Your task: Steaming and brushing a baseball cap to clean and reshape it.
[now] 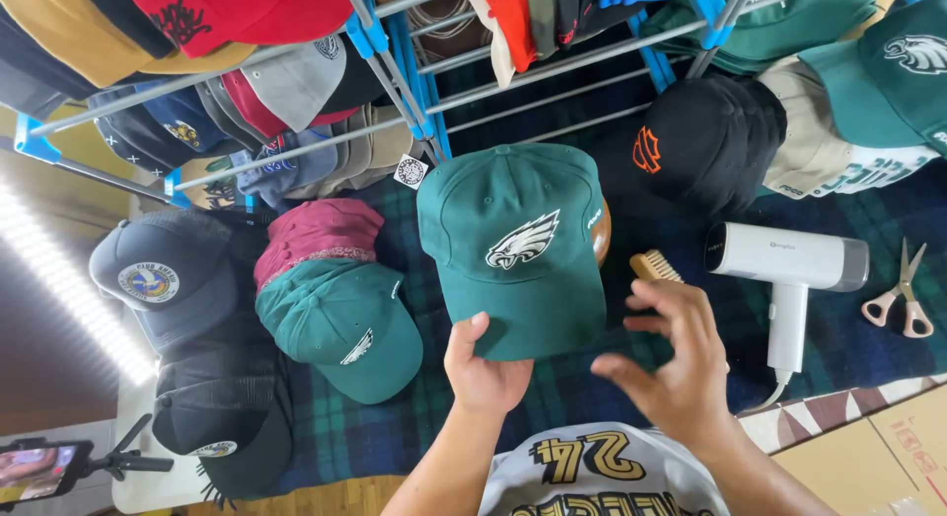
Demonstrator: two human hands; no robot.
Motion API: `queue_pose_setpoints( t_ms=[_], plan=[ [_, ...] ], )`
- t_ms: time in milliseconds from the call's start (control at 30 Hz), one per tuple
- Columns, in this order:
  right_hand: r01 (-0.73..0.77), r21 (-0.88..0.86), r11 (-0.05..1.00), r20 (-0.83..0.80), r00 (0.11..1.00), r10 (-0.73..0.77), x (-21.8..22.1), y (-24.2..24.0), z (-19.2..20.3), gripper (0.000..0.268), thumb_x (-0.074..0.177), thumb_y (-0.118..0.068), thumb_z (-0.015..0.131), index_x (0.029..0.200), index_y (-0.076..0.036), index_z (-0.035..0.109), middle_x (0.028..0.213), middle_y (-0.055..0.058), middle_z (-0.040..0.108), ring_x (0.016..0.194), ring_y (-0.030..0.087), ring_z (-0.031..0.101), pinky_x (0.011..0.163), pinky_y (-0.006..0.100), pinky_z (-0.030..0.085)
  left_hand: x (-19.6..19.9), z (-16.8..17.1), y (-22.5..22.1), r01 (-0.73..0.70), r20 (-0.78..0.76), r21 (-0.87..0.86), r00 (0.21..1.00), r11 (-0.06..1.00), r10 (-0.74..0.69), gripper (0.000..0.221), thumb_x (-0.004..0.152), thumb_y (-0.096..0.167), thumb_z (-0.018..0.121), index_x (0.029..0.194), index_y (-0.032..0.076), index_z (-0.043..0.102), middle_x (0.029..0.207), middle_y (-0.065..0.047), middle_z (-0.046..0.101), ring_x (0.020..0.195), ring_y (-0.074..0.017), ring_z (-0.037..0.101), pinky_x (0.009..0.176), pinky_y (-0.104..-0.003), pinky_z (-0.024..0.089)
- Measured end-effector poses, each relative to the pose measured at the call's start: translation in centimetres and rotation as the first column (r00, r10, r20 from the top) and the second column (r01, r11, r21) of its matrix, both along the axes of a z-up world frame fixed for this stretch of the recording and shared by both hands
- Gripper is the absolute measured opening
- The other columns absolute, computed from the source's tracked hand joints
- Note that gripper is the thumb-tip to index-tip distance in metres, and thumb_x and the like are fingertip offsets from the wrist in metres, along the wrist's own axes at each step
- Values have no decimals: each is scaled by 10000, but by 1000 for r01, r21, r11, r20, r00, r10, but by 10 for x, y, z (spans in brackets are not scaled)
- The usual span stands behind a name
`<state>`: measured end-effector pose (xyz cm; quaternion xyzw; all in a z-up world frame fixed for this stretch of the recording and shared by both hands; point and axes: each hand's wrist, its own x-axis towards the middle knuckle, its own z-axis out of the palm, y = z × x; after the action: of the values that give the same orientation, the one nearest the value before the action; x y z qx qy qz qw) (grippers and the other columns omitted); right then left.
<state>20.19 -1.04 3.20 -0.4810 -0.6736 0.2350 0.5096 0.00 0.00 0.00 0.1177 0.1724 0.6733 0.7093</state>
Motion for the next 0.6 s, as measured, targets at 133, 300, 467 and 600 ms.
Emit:
queue_pose_setpoints(
  t_ms=[133, 300, 467, 600],
  plan=[
    [-105, 358, 928, 380, 924, -42, -7, -1, 16, 727, 848, -471, 862, 1420, -147, 551, 1313, 148, 593, 1213, 356, 626, 1005, 490, 527, 7, -28, -14, 5, -52, 407, 998, 914, 18, 576, 1090, 330, 461, 1503, -70, 429, 1559, -184, 455, 1483, -321, 390, 1276, -495, 289],
    [-177, 422, 889, 258, 964, 69, -4, -5, 46, 313, 1048, -84, 394, 1202, -28, 661, 1133, 207, 670, 964, 382, 719, 878, 459, 616, 14, 29, -2, 243, -617, 570, 757, 785, 213, 660, 988, 367, 775, 1390, 7, 396, 1389, -144, 433, 1286, -296, 428, 1106, -467, 363],
    [-94, 58, 994, -179, 978, 103, 10, -28, 23, 334, 991, -220, 535, 1159, 49, 640, 968, 186, 684, 627, 214, 614, 580, 317, 521, 17, 92, 14, 263, -790, 612, 257, 746, 557, 294, 952, 274, 743, 982, 63, 541, 898, -56, 517, 813, -235, 483, 740, -371, 391],
    [-58, -540, 840, -696, 591, -407, 15, -16, 6, 478, 883, -75, 613, 1322, 109, 566, 1256, 270, 651, 1163, 433, 652, 972, 543, 582, 7, 103, 24, 418, -826, 510, -4, 752, 563, 368, 1001, 203, 677, 1272, -10, 549, 965, -125, 704, 843, -271, 710, 740, -415, 567]
  ],
)
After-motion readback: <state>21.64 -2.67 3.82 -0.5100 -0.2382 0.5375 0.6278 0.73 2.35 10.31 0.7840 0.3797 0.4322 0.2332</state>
